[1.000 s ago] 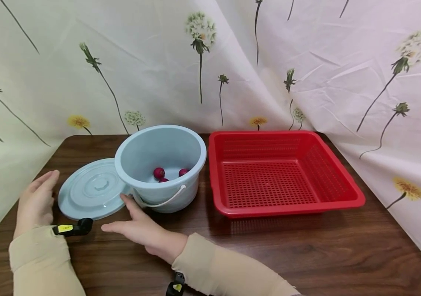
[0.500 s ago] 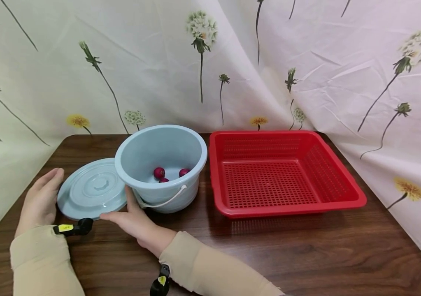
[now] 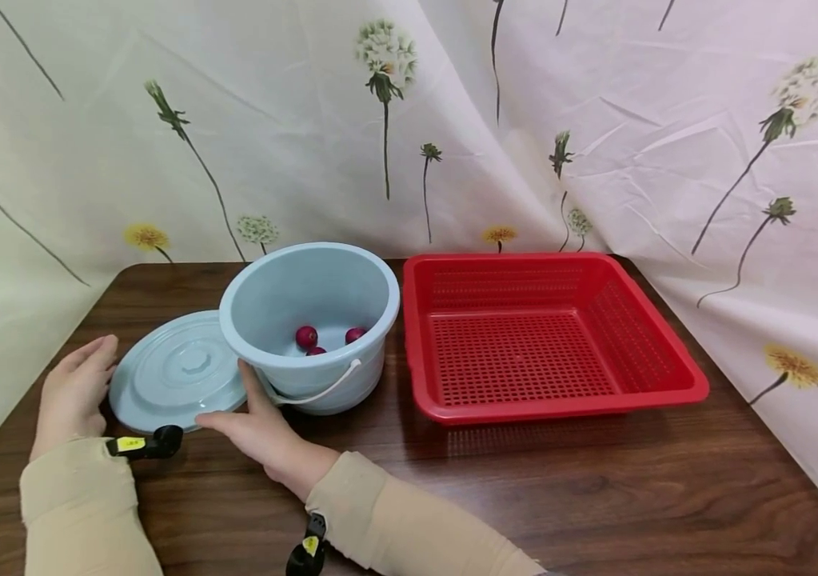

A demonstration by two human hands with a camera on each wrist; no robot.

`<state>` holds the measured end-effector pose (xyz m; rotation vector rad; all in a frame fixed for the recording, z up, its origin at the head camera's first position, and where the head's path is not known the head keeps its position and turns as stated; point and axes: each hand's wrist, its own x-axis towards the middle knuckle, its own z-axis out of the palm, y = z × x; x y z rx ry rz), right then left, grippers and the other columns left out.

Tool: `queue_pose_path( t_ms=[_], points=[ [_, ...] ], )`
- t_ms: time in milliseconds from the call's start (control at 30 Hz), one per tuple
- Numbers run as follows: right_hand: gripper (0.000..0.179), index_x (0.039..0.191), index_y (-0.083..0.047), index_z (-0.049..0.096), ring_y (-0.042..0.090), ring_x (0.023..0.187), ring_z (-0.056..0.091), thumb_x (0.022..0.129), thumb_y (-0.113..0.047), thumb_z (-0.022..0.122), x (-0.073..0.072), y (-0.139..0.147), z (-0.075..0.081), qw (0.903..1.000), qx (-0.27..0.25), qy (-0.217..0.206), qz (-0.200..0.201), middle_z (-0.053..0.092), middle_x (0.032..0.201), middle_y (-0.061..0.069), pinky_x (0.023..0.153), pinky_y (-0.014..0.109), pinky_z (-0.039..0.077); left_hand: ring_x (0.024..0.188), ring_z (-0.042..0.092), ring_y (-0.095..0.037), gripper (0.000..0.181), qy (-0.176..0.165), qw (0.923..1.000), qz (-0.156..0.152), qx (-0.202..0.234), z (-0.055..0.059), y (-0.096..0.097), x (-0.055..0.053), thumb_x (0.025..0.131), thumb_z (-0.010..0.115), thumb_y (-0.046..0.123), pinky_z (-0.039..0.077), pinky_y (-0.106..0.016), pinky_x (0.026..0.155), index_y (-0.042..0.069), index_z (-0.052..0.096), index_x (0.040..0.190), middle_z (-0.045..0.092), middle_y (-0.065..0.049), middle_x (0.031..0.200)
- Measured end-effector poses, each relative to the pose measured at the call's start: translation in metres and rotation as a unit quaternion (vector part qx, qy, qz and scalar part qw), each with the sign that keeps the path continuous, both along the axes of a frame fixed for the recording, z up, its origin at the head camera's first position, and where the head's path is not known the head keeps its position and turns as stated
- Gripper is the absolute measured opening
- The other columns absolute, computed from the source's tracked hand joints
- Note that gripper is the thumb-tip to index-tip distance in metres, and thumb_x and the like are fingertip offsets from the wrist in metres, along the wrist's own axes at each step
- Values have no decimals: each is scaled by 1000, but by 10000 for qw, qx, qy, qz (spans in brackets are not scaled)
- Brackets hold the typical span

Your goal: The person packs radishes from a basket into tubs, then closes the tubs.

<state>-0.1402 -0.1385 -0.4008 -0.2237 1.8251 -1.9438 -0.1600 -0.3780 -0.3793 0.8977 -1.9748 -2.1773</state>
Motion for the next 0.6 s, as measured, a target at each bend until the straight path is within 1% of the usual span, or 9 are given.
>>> queue_pose_path(
  t_ms=[100, 167, 233, 267, 333, 400, 500, 533, 600],
  points=[
    [82, 153, -37, 30, 0, 142, 25, 86, -15, 72, 1, -1, 1, 9998, -14, -86, -175, 25, 158, -18, 113, 25, 28, 148, 13, 0, 81, -219, 9997, 65, 25, 4, -1, 2, 92, 61, 52, -2, -33, 124, 32, 17, 157, 22, 24, 156],
    [81, 152, -36, 33, 1, 142, 26, 85, -14, 73, 3, -2, 3, 9996, -15, -130, -249, 28, 157, -17, 113, 24, 28, 147, 17, -3, 81, -303, 9994, 136, 43, 6, -3, 4, 92, 62, 52, -2, -36, 124, 33, 17, 157, 31, 21, 151],
    [82, 152, -36, 33, 1, 142, 25, 85, -13, 73, 5, -2, 3, 9997, 0, -133, -216, 28, 157, -16, 114, 25, 27, 146, 18, -3, 81, -323, 9992, 198, 87, 7, -3, 5, 92, 63, 51, -2, -35, 124, 33, 18, 157, 35, 22, 145],
    [83, 152, -35, 32, 1, 143, 24, 84, -13, 73, 5, -2, 3, 9998, 8, -111, -182, 27, 158, -16, 114, 25, 27, 146, 18, -3, 80, -314, 9992, 234, 123, 8, -3, 5, 92, 63, 49, -2, -34, 124, 33, 18, 157, 35, 26, 140],
    [86, 154, -35, 28, 1, 144, 22, 84, -13, 74, 5, -2, 3, 10000, -9, -10, -70, 23, 159, -17, 115, 25, 25, 147, 17, -3, 79, -322, 9989, 283, 165, 8, -2, 4, 93, 63, 48, -2, -33, 124, 33, 19, 156, 36, 23, 143],
    [89, 155, -36, 24, 0, 144, 20, 85, -14, 74, 5, -2, 2, 9999, 54, 102, 84, 20, 159, -19, 115, 25, 25, 148, 11, -2, 78, -355, 9985, 362, 196, 8, -2, 3, 93, 62, 48, -2, -32, 124, 34, 19, 156, 24, 21, 155],
    [93, 156, -37, 20, -1, 143, 19, 84, -15, 75, 4, -1, 1, 9992, 197, 236, 247, 17, 159, -20, 114, 25, 27, 148, 11, -1, 77, -359, 9980, 458, 231, 8, -1, 3, 93, 63, 48, -2, -31, 124, 36, 20, 156, 12, 23, 160],
    [93, 156, -38, 19, -1, 143, 19, 84, -16, 76, 4, 0, 1, 9989, 257, 256, 299, 17, 159, -20, 113, 25, 28, 147, 16, -2, 77, -324, 9980, 485, 253, 7, -1, 3, 93, 64, 47, 0, -30, 124, 36, 21, 155, 14, 23, 159],
    [94, 155, -39, 19, -1, 144, 18, 84, -17, 76, 3, 0, 1, 9983, 340, 257, 391, 16, 160, -19, 112, 25, 30, 141, 29, -2, 77, -220, 9982, 501, 252, 5, -1, 3, 93, 65, 44, 4, -26, 123, 33, 22, 156, 28, 24, 152]
  ],
)
